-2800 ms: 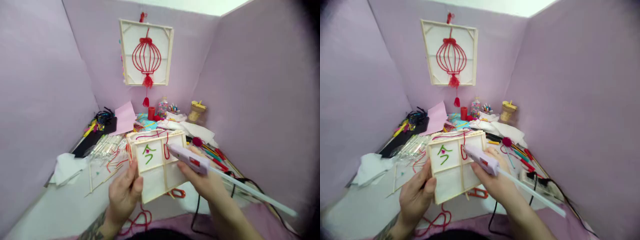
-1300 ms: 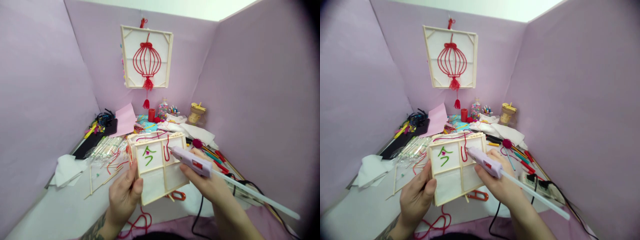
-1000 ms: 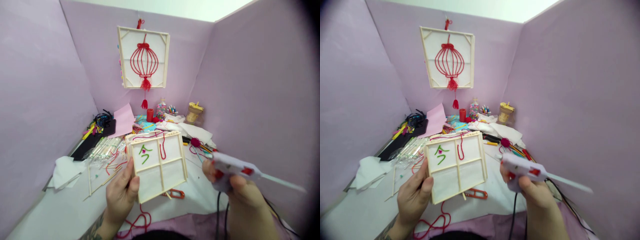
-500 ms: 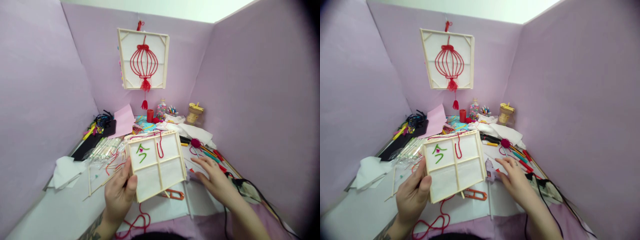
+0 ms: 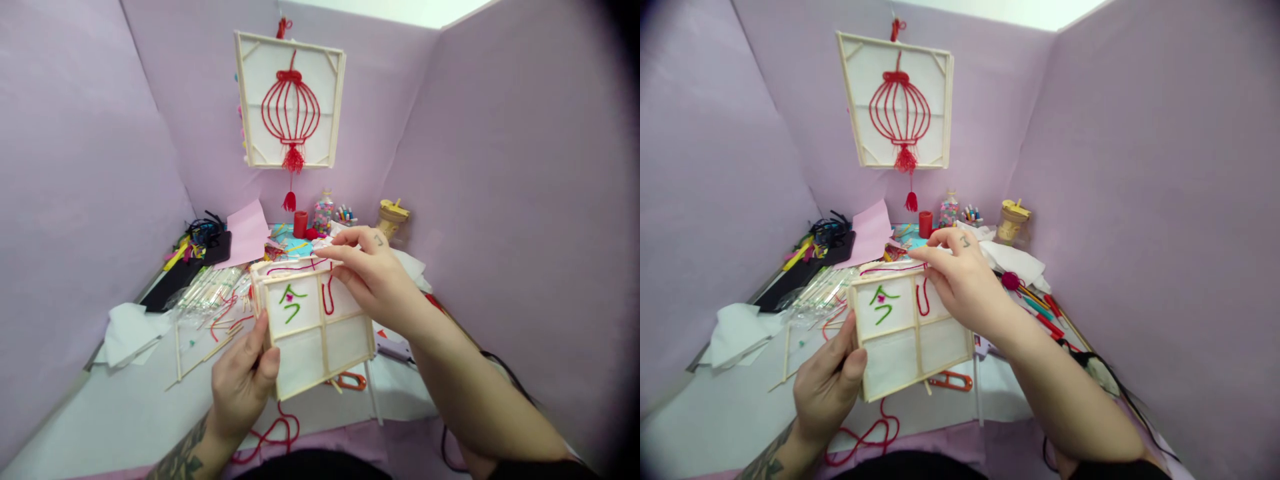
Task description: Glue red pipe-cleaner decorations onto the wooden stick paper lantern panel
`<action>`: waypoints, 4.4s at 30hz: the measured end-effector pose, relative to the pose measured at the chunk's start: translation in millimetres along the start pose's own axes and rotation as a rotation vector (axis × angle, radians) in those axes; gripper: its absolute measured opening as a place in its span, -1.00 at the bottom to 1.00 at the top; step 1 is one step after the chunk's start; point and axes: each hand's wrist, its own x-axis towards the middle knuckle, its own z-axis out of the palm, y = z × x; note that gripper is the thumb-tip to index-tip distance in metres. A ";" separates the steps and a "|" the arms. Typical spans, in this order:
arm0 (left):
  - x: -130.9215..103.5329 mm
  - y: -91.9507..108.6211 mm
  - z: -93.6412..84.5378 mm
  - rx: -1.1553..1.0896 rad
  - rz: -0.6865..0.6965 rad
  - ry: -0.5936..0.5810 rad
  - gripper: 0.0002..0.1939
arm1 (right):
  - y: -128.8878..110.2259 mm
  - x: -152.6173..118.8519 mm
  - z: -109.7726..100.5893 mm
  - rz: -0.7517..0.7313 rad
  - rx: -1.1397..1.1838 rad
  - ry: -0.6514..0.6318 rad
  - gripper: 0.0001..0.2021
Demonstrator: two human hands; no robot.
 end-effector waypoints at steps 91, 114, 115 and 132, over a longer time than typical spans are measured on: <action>0.2 1.5 0.9 0.009 -0.006 -0.004 -0.54 | -28.7 -63.5 12.3 0.183 0.119 0.473 -0.77; -1.7 -15.8 4.2 -0.012 -0.287 0.108 -0.55 | -33.0 -146.8 54.1 0.393 0.031 -0.767 -0.74; -2.3 -16.4 4.3 -0.013 -0.284 0.108 -0.55 | -30.8 -148.0 46.8 0.413 0.065 -0.752 -0.77; -4.2 -8.7 -1.7 0.037 -0.136 0.046 -0.54 | -29.1 -63.4 -6.3 1.016 1.281 -0.324 -0.47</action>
